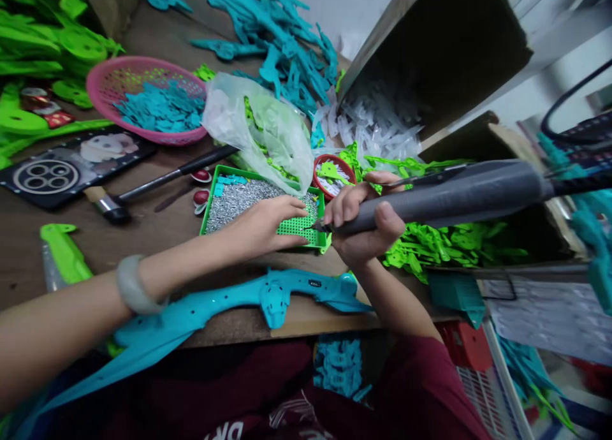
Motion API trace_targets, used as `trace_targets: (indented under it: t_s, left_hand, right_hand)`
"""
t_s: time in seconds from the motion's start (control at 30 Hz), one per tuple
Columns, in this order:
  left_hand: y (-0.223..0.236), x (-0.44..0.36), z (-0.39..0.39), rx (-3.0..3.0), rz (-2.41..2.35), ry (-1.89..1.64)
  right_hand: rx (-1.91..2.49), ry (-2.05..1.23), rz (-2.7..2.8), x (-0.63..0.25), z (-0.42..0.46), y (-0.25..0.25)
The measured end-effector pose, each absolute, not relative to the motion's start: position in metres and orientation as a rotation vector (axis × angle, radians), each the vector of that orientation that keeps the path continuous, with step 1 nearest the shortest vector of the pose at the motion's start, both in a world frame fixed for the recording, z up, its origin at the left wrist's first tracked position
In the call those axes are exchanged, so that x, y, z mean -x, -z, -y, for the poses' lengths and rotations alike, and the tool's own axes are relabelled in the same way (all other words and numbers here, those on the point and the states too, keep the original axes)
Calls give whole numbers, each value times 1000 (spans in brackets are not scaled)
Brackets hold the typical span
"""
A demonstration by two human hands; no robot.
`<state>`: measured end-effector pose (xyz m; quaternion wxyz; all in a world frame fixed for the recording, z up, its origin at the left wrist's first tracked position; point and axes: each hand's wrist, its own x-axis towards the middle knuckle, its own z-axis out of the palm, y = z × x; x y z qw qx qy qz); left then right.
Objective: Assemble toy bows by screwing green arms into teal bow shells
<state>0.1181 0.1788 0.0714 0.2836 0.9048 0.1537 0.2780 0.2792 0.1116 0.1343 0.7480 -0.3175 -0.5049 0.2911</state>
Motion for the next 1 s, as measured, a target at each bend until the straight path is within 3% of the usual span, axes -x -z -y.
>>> trace_targets:
  t_s: [0.13,0.37,0.5,0.73,1.0]
  left_hand:
    - [-85,-121,-162,-2212,-316,-789]
    - [-97,-105,-139,-2386,-292,-866]
    - [-99,-89,-93,-2544,-619,-899]
    - [-42,-72,7,-2906,-823,-829]
    - [-24,-75,15,-2872,-890,-918]
  right_hand:
    - [721,-618,1152,-267,-105,-144]
    - [637,-700,1259,-258,-77,-150]
    - [700,-639,1257,-253,-61,-134]
    - [790,-845,1213,-235,-54,-88]
    - [911,-1084,1307,-226,-47,-62]
